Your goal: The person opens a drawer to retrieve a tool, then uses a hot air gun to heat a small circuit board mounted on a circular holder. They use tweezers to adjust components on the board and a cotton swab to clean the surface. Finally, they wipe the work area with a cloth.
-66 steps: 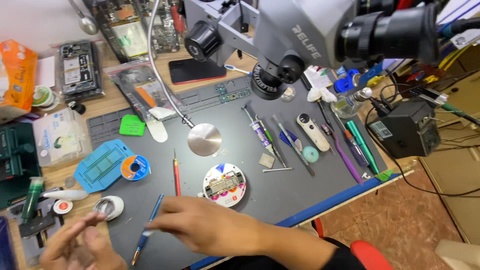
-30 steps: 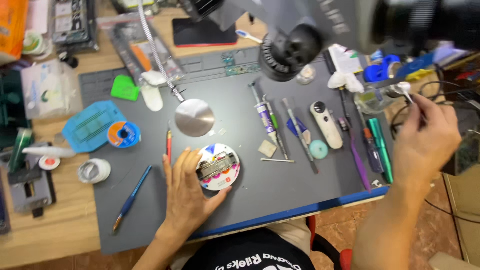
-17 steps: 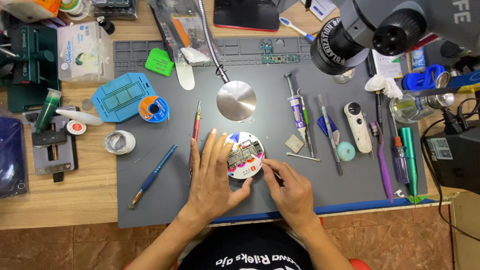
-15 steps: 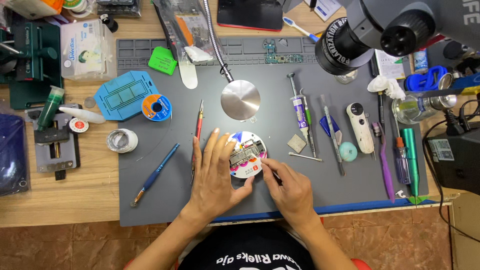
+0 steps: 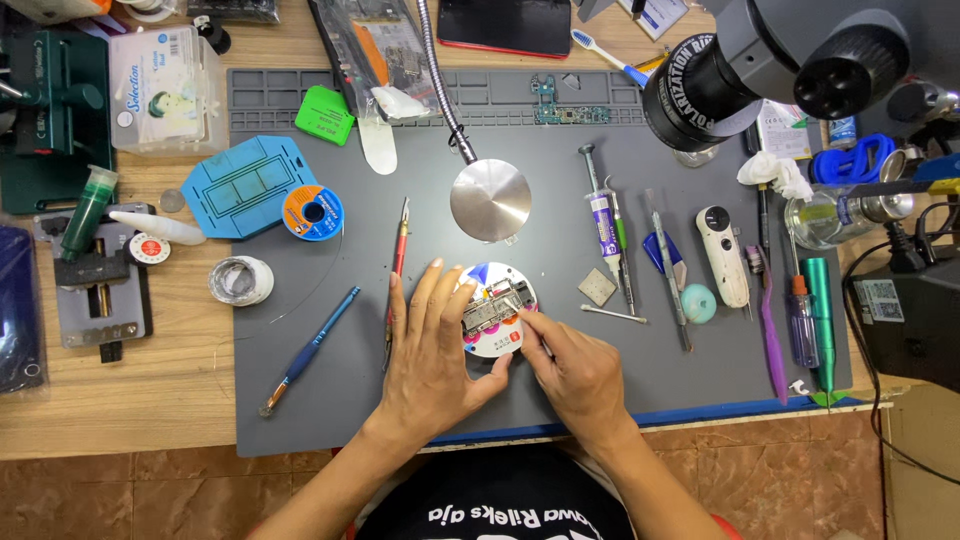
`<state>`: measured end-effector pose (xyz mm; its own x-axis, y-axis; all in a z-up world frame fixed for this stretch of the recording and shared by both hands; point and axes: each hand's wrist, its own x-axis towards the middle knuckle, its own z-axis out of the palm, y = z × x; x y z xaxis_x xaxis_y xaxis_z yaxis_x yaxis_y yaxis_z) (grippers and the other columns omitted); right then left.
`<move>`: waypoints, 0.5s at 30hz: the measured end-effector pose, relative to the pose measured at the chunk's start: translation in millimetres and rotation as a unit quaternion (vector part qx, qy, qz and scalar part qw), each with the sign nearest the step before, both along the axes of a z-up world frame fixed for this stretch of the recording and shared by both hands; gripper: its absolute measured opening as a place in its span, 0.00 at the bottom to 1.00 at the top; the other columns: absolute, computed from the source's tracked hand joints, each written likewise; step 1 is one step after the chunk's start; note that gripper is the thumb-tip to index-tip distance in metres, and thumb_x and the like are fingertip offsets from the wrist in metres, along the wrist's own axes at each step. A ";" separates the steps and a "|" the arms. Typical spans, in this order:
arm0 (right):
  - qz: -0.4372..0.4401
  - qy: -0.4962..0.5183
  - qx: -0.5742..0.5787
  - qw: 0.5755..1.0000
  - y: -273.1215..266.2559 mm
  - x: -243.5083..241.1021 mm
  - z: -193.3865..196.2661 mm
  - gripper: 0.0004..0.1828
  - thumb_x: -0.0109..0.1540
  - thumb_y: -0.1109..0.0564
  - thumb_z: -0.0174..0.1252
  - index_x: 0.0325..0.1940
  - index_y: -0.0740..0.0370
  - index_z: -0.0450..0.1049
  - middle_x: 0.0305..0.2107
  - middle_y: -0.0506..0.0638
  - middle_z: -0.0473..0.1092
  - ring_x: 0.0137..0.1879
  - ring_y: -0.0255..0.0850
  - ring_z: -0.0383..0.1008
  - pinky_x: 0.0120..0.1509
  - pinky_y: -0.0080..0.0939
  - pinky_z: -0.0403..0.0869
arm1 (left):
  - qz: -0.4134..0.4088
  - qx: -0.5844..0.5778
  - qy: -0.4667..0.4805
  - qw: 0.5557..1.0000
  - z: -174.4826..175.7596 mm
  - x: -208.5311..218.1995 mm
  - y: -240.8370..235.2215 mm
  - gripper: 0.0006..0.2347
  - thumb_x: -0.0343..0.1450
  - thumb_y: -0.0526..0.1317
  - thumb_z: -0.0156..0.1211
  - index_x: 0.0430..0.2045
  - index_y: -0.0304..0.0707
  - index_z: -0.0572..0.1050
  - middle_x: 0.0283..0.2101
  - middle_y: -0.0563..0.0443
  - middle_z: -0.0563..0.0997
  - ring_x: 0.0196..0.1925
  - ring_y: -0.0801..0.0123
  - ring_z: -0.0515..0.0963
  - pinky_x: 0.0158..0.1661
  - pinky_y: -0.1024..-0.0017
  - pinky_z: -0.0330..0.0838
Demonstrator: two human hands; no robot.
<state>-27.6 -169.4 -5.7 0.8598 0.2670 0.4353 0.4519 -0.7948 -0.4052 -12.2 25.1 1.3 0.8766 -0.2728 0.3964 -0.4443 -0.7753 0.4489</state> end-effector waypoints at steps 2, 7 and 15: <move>-0.009 -0.002 -0.003 1.000 0.5 1.0 -0.3 0.10 0.68 0.61 0.64 0.54 0.58 0.79 0.25 0.41 0.73 0.24 0.34 0.65 0.30 0.39 0.67 | 0.000 0.000 0.002 1.000 0.6 -0.3 0.3 0.33 0.67 0.52 0.69 0.61 0.35 0.60 0.67 0.36 0.70 0.75 0.40 0.65 0.74 0.33 0.46; 0.000 0.009 -0.009 1.000 -0.6 2.3 -4.9 0.12 0.67 0.63 0.63 0.55 0.59 0.78 0.28 0.43 0.76 0.27 0.35 0.71 0.32 0.40 0.70 | -0.004 -0.004 0.009 1.000 0.0 0.6 0.4 0.34 0.66 0.52 0.69 0.62 0.35 0.60 0.69 0.35 0.68 0.76 0.40 0.64 0.75 0.33 0.45; 0.029 0.017 -0.001 0.999 -0.1 1.7 -0.9 0.11 0.68 0.61 0.63 0.56 0.59 0.77 0.25 0.43 0.72 0.25 0.36 0.66 0.31 0.40 0.67 | -0.006 -0.007 0.015 1.000 1.6 1.2 1.2 0.35 0.65 0.51 0.69 0.62 0.34 0.60 0.68 0.36 0.69 0.75 0.40 0.64 0.75 0.33 0.45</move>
